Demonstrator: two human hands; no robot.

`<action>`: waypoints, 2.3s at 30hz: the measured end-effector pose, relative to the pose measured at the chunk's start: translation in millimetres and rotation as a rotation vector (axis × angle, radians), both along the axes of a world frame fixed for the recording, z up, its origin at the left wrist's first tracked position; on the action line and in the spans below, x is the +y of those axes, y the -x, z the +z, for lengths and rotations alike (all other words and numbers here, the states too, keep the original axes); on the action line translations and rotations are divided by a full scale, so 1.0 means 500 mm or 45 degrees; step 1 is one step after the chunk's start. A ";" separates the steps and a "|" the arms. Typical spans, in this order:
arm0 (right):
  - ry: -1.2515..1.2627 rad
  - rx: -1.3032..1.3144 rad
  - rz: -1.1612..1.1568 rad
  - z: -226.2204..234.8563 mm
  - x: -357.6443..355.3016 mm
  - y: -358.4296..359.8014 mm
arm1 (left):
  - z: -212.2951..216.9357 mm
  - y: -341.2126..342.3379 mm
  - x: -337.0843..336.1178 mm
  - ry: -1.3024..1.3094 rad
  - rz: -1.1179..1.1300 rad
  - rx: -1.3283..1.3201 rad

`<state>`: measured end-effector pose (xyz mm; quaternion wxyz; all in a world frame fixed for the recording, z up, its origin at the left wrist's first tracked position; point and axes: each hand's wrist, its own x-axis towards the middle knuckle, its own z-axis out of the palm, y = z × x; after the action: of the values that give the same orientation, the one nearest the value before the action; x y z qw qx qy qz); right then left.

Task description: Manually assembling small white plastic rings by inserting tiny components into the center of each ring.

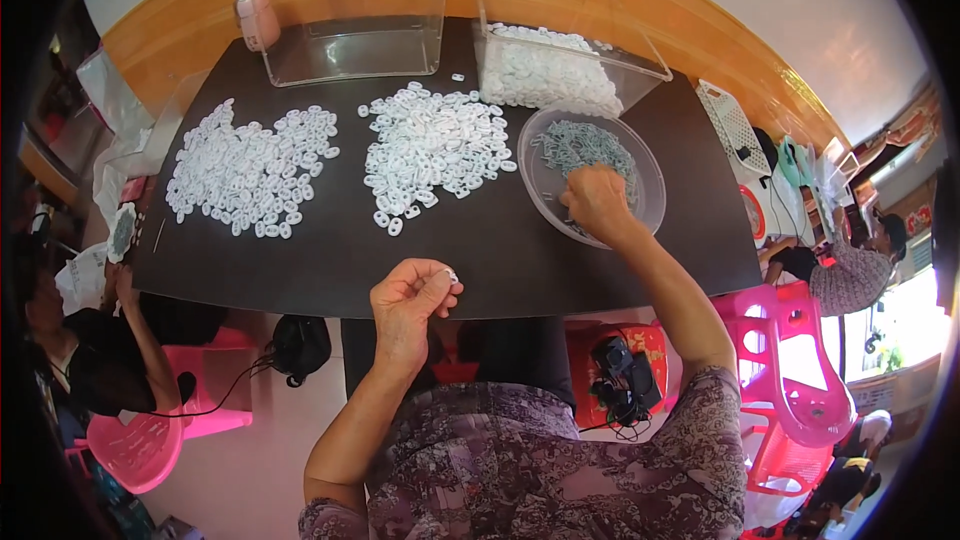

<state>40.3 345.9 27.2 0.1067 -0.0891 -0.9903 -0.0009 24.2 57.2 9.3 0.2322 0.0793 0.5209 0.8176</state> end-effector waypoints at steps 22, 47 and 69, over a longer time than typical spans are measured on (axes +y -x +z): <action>1.254 0.139 0.567 0.051 -0.284 -0.031 | 0.013 -0.012 -0.040 -0.218 0.051 -0.174; 1.403 -0.077 0.461 0.061 -0.351 -0.033 | -0.009 -0.031 -0.079 0.043 0.194 0.212; 1.200 0.248 0.529 0.000 -0.405 -0.007 | -0.023 -0.024 -0.067 -0.140 0.386 0.108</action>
<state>43.9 143.6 27.0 0.1447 0.0711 -0.8655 0.4742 36.1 23.9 -2.1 0.0794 0.0469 0.4907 0.8664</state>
